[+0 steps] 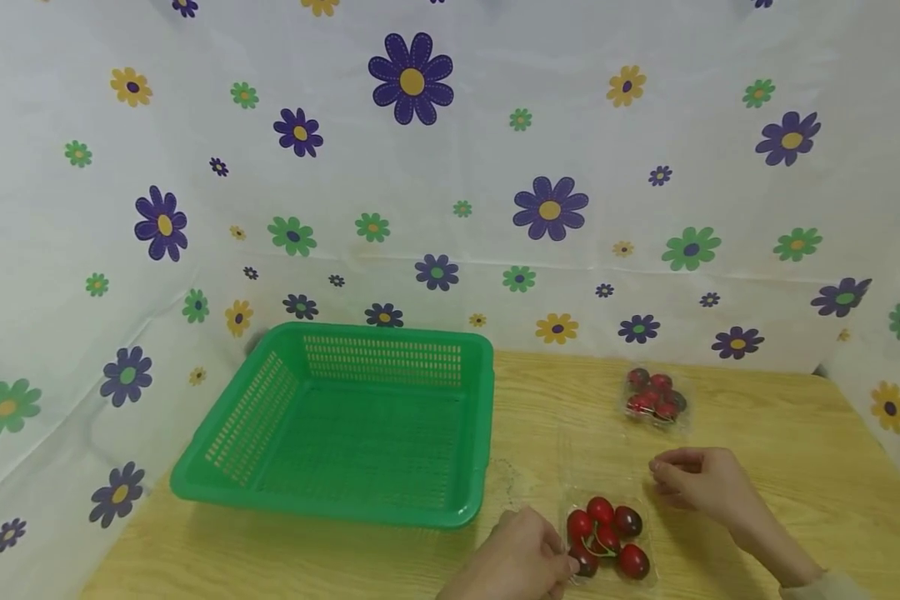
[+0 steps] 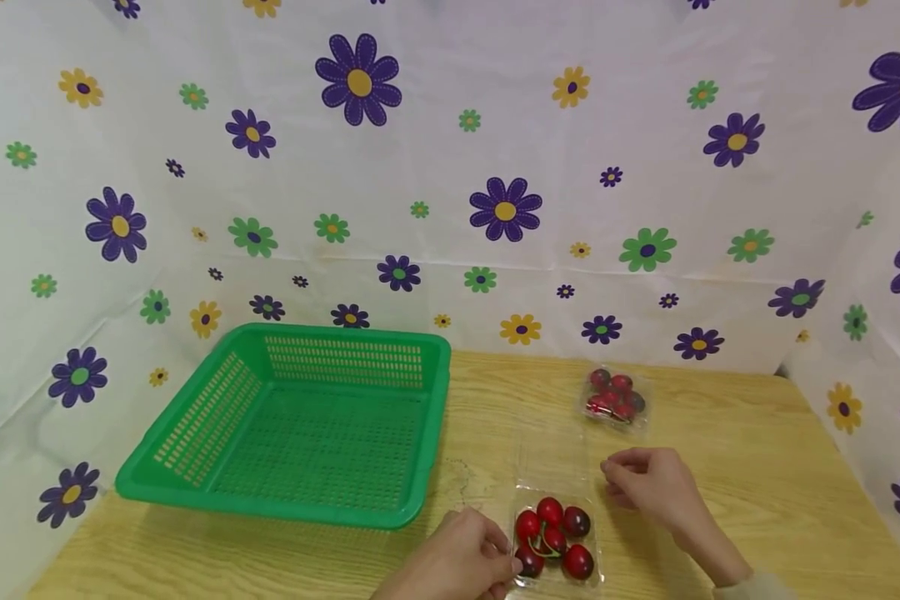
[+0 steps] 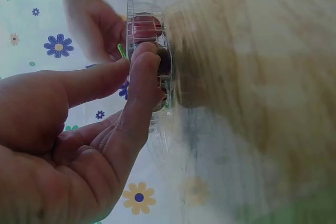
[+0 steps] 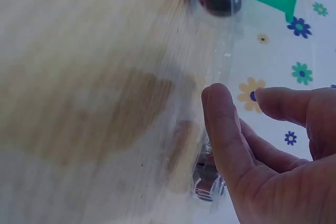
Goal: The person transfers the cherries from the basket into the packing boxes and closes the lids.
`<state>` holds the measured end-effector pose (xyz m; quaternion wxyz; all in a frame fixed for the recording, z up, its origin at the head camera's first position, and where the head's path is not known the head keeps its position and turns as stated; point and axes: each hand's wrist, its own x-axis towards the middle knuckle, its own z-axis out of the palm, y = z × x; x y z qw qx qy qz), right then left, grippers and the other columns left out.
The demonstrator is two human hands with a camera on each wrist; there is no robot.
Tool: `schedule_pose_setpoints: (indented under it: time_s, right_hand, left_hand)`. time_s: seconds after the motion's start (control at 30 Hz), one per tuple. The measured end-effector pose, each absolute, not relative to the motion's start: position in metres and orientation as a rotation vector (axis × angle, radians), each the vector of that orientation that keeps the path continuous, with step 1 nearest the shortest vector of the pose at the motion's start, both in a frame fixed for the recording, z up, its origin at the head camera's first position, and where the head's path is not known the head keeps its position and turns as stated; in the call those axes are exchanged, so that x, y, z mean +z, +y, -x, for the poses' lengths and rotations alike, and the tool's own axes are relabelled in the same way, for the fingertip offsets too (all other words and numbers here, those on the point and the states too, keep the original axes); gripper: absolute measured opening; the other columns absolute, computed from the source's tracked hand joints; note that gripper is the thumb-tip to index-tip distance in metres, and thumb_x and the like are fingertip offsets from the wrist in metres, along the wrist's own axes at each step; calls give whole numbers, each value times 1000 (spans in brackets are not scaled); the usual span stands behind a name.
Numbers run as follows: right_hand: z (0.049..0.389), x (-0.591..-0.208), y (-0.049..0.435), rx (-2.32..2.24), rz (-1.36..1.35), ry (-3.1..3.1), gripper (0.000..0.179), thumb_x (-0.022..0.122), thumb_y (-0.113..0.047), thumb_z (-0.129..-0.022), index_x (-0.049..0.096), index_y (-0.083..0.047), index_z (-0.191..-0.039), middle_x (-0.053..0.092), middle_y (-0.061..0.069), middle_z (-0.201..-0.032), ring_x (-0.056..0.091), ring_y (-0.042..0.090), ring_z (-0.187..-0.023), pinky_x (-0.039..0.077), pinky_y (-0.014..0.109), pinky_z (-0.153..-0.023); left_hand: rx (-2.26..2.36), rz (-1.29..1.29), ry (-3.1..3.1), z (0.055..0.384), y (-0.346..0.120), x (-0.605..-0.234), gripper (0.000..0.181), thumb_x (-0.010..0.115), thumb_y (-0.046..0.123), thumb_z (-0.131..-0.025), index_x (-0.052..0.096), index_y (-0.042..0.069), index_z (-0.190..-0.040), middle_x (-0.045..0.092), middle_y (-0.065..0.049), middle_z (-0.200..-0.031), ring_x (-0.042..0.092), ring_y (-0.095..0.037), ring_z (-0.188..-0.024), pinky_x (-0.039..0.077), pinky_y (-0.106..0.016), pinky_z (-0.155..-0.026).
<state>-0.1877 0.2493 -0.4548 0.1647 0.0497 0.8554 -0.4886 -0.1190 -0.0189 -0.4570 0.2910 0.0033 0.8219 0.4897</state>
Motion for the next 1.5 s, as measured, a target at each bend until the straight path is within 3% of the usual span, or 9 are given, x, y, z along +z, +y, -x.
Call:
schedule_pose_setpoints:
  time_s: [0.13, 0.27, 0.4, 0.53, 0.73, 0.87, 1.13, 1.37, 1.5]
  right_hand:
    - [206, -454, 241, -1290, -101, 2538, 45, 63, -18, -101, 59, 18, -127, 75, 23, -106, 76, 21, -84, 64, 34, -72]
    - [219, -454, 233, -1182, -67, 2617, 46, 67, -18, -97, 61, 17, -126, 77, 18, -97, 74, 16, -76, 62, 32, -69]
    - [226, -455, 229, -1146, -63, 2639, 44, 70, -12, -93, 62, 18, -124, 75, 11, -86, 69, 13, -68, 58, 29, -66]
    - [228, -457, 229, -1168, -63, 2615, 42, 68, -7, -90, 61, 18, -124, 70, 7, -82, 64, 13, -67, 55, 27, -64]
    - [228, -457, 229, -1213, -90, 2643, 38, 67, -6, -91, 64, 14, -122, 71, 18, -100, 60, 17, -80, 52, 26, -64]
    - [225, -456, 227, -1257, -132, 2669, 40, 70, -10, -91, 64, 10, -125, 68, 19, -108, 58, 22, -91, 50, 23, -65]
    - [217, -452, 227, -1440, -160, 2577, 48, 68, -6, -94, 55, 11, -136, 66, 26, -121, 66, 14, -93, 61, 24, -76]
    - [215, -448, 226, -1427, -134, 2625, 47, 66, -9, -96, 55, 9, -138, 65, 24, -119, 67, 18, -97, 60, 24, -76]
    - [214, -446, 229, -1393, -145, 2660, 47, 65, -15, -98, 56, 6, -139, 66, 24, -123, 65, 18, -98, 57, 22, -73]
  left_hand:
    - [1267, -4, 2178, 119, -19, -456, 13, 76, 17, -92, 71, 5, -89, 66, -6, -67, 62, -14, -60, 49, -28, -57]
    - [1258, -62, 2215, 119, -21, -456, 12, 77, 15, -91, 72, 4, -87, 66, -5, -63, 63, -14, -59, 50, -27, -59]
    - [1203, -58, 2231, 118, -20, -456, 15, 78, 18, -90, 75, 4, -91, 66, -3, -72, 61, -13, -72, 53, -31, -66]
    - [1152, -40, 2242, 118, -18, -456, 17, 79, 20, -90, 76, 4, -95, 66, -1, -74, 61, -14, -75, 54, -32, -68]
    - [1121, -47, 2256, 118, -16, -456, 19, 79, 24, -90, 75, 6, -94, 65, -2, -75, 58, -13, -79, 53, -33, -69]
    - [1132, -106, 2274, 118, -15, -459, 23, 78, 22, -90, 75, 1, -97, 67, -2, -70, 64, -13, -69, 56, -32, -67]
    - [1095, -8, 2231, 118, -6, -460, 32, 77, 24, -91, 72, 0, -111, 69, -2, -83, 66, -17, -79, 59, -41, -75]
    - [1145, -217, 2314, 115, -7, -460, 25, 85, 21, -82, 65, 6, -77, 64, -1, -62, 58, -11, -55, 47, -24, -51]
    - [1176, -334, 2379, 113, -7, -460, 24, 84, 14, -80, 64, 5, -71, 61, -1, -54, 52, -8, -46, 41, -20, -43]
